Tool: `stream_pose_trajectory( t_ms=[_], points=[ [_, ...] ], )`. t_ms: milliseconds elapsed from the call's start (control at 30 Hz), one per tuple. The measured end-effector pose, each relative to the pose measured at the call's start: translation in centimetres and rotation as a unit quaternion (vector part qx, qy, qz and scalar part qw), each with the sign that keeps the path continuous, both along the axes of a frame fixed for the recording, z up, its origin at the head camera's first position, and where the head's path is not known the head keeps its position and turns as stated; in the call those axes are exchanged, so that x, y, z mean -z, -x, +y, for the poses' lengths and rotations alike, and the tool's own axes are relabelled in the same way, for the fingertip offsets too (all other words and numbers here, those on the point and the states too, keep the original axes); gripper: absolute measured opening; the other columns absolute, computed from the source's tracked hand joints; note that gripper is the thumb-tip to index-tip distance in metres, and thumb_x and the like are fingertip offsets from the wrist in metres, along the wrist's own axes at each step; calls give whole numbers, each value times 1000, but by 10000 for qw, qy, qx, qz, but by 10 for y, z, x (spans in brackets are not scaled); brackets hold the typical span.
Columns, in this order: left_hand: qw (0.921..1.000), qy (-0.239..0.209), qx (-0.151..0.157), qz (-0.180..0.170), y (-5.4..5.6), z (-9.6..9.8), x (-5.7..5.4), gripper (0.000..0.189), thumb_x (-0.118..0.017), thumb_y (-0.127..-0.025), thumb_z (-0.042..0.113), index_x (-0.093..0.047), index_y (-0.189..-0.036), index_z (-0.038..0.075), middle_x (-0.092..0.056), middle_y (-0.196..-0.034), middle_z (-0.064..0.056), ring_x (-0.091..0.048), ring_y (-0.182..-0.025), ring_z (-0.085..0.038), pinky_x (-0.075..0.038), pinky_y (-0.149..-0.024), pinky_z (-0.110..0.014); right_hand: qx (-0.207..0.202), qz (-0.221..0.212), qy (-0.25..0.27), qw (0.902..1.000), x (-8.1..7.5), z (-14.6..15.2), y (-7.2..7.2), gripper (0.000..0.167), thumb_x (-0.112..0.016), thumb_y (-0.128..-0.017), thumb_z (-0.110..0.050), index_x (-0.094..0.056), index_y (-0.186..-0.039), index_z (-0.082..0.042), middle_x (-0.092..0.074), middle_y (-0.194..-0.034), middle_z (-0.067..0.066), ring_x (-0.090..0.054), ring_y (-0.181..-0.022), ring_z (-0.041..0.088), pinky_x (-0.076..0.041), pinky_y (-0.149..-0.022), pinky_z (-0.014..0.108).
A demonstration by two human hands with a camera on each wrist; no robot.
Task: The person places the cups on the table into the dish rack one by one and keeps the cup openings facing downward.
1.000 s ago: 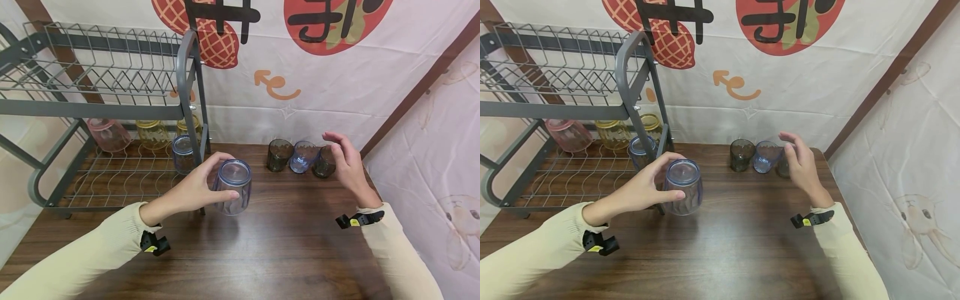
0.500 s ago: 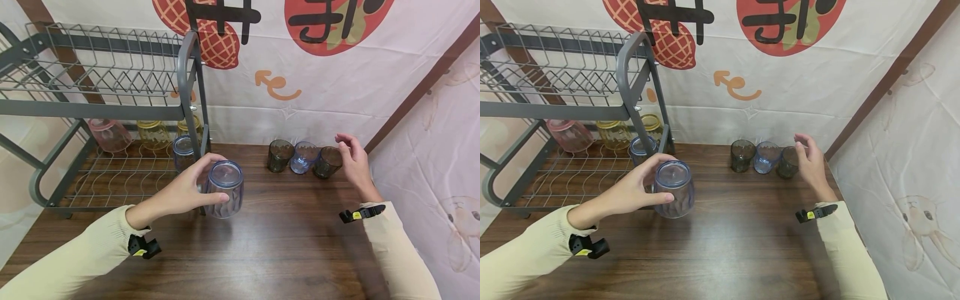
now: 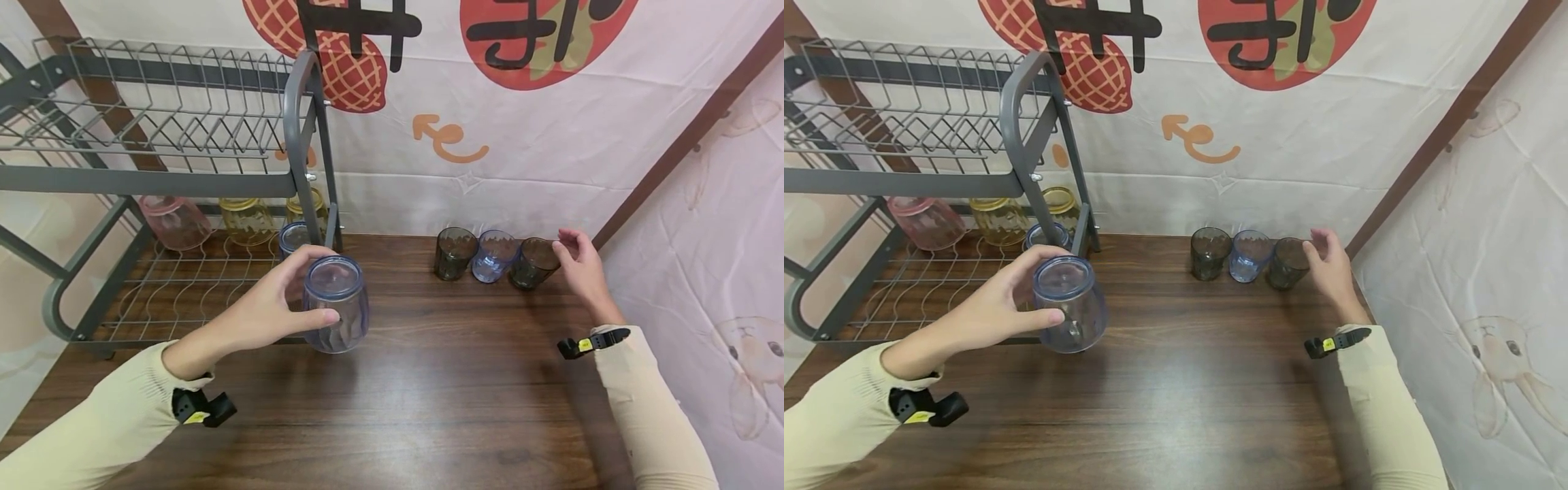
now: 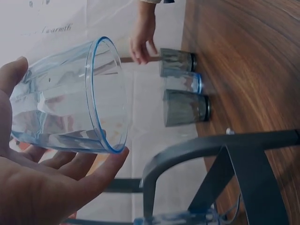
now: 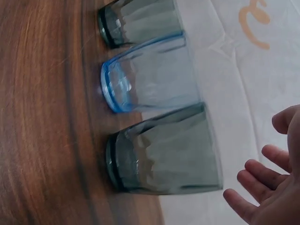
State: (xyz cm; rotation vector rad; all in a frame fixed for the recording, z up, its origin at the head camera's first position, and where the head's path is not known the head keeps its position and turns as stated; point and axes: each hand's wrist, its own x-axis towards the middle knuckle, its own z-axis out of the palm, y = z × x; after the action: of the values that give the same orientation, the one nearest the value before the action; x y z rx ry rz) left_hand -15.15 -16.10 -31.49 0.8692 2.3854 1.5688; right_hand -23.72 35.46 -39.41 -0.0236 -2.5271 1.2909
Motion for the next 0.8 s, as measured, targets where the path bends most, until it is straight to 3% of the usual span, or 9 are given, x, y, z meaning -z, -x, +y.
stream_pose_trajectory(
  t_ms=[200, 467, 800],
  points=[
    [9999, -68, -114, 80, -5, -17, -3, 64, -77, -89, 3, -44, -144, 11, -61, -128, -7, -64, -116, -17, -54, -94, -29, 46, -395, -43, 9992, 7, 6, 1, 53, -46, -109, -29, -40, -146, 8, -47, -143, 28, -46, -131, 37, -39, -100, 24],
    [9993, -273, -106, 253, -9, -38, -6, 66, -73, -88, -6, -43, -145, 9, -60, -128, -6, -65, -112, -14, -56, -88, -26, -64, -938, -125, 9955, 20, 11, 3, 60, -45, -109, -32, -33, -147, 13, -39, -146, 35, -38, -138, 47, -33, -112, 58],
    [9983, -92, -371, 429, -4, -66, -1, 68, -72, -88, -10, -41, -146, 8, -62, -124, 1, -64, -109, -8, -58, -78, -25, -264, -1589, 454, 9859, 27, 14, 6, 71, -46, -109, -34, -16, -157, 9, -27, -155, 37, -37, -139, 45, -40, -109, 55]
  ],
)
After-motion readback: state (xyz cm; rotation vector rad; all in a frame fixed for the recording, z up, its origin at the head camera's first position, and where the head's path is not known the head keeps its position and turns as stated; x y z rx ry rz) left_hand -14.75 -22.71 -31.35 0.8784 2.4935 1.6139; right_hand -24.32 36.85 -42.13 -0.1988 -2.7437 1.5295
